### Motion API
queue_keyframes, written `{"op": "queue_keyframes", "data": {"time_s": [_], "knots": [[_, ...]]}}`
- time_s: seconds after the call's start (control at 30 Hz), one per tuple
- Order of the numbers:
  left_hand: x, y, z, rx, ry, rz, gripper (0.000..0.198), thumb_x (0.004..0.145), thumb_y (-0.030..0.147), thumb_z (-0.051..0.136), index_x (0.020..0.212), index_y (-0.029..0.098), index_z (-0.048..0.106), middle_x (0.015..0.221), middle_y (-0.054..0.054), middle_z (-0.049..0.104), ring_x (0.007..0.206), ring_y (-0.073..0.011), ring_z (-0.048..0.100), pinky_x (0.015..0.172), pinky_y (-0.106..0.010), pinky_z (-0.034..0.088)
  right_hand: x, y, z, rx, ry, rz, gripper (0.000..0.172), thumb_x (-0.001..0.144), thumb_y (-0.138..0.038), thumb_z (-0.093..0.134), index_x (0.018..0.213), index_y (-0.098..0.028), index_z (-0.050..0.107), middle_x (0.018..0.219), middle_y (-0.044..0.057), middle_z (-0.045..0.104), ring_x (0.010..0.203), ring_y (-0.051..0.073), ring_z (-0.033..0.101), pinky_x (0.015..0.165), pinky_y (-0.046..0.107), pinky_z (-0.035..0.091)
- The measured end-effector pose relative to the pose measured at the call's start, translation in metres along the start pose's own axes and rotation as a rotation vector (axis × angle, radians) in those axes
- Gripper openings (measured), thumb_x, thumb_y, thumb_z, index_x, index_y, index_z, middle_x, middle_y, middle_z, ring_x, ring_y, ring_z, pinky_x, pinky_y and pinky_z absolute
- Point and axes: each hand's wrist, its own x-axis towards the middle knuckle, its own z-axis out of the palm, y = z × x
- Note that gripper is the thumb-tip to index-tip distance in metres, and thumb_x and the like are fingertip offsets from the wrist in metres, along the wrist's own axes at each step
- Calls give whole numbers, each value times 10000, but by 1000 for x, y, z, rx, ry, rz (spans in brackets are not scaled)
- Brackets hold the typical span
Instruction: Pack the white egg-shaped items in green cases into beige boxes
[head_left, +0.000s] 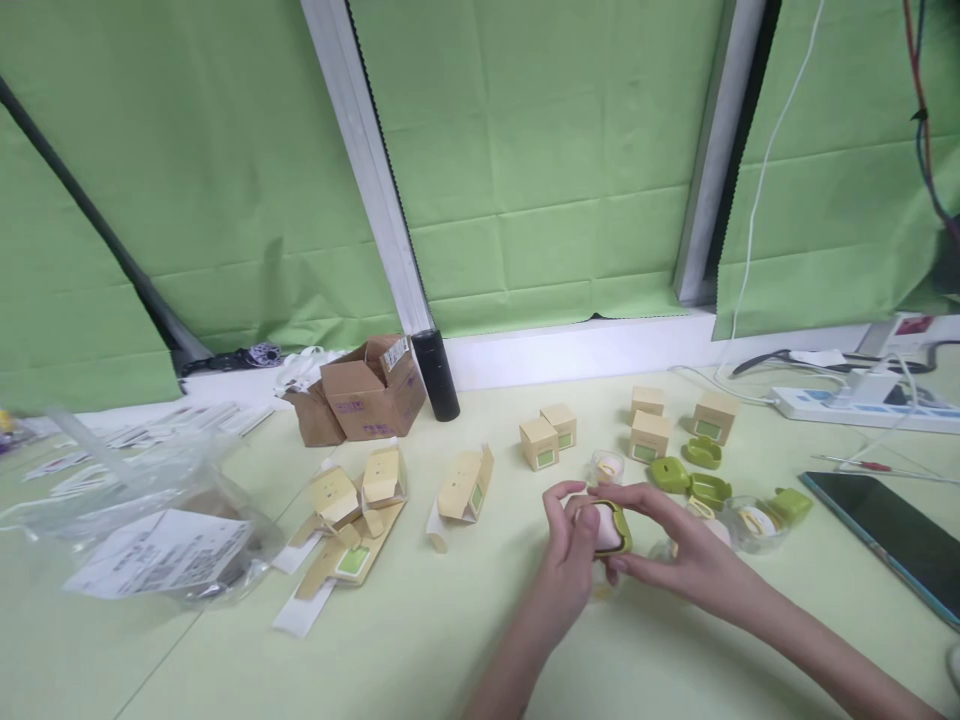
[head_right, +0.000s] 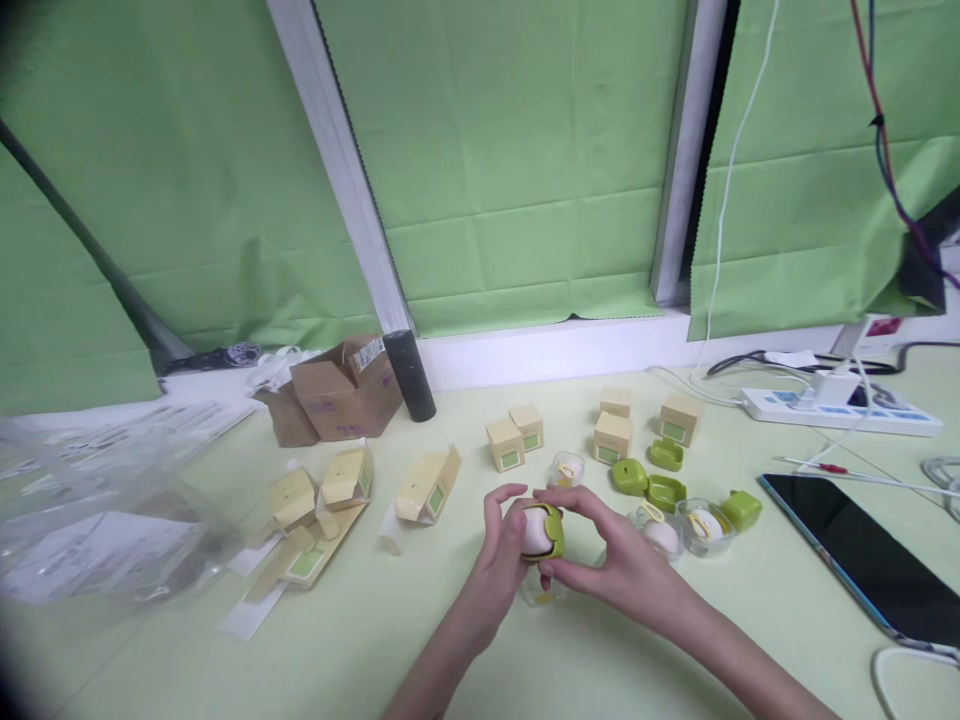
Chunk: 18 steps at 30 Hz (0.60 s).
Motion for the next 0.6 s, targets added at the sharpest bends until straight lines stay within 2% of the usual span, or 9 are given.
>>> {"op": "queue_keyframes", "data": {"time_s": [0.07,0.1,0.13,0.2,0.23,0.27,0.33,0.43,0.6], "knots": [[1,4,-8,57,20,16,472,841,625,230,1104,235,271,1035,-82,503,740,-152,547,641,-313,447,1,3,0,134,46,9,315,754,-262,645,1013,-251,465,1257,99,523,1163,261,509,942,442,457],[1,6,-14,142,38,33,464,837,618,269,1090,230,290,1089,-99,486,827,-173,546,718,-340,444,2,4,0,185,90,10,294,762,-260,633,996,-251,455,1244,100,529,1139,253,529,920,423,476],[1,7,-20,259,50,40,466,808,607,377,1070,226,320,1138,-108,460,927,-196,523,797,-360,422,2,5,0,207,118,19,293,772,-255,616,1013,-254,449,1224,96,537,1106,241,552,889,402,498],[0,9,-33,525,-21,-33,632,613,513,692,1066,225,360,1194,-112,408,1083,-255,434,889,-383,369,3,5,1,159,96,53,362,785,-249,591,1112,-266,436,1171,80,562,1051,227,580,846,379,519],[-1,8,-38,631,-85,-104,738,508,437,779,1081,228,362,1189,-110,402,1101,-276,413,886,-389,367,3,4,1,109,57,68,408,784,-250,590,1158,-271,429,1149,72,575,1037,227,584,843,379,519],[-1,6,-43,700,-137,-172,773,471,378,799,1088,230,358,1164,-104,412,1072,-279,432,853,-387,382,2,3,1,59,8,70,440,779,-249,594,1186,-276,428,1140,64,583,1027,230,586,844,383,517],[-1,-1,-49,765,-183,-246,686,524,328,755,1073,228,355,1094,-84,443,967,-251,487,767,-358,406,1,0,3,-32,-87,41,458,768,-234,598,1199,-287,451,1117,51,598,1011,236,587,852,392,507],[3,-12,-50,815,-201,-258,559,597,343,685,1029,223,352,1035,-63,458,895,-222,507,704,-324,406,0,-6,5,-163,-222,-10,458,763,-189,566,1202,-302,502,1070,42,595,997,234,574,841,378,495],[2,-6,-44,882,-237,-317,652,545,395,719,1046,221,339,1088,-75,456,940,-229,504,741,-338,413,-1,-6,8,-250,-359,39,479,787,-237,544,1259,-301,491,1053,56,557,968,224,562,803,332,485]]}}
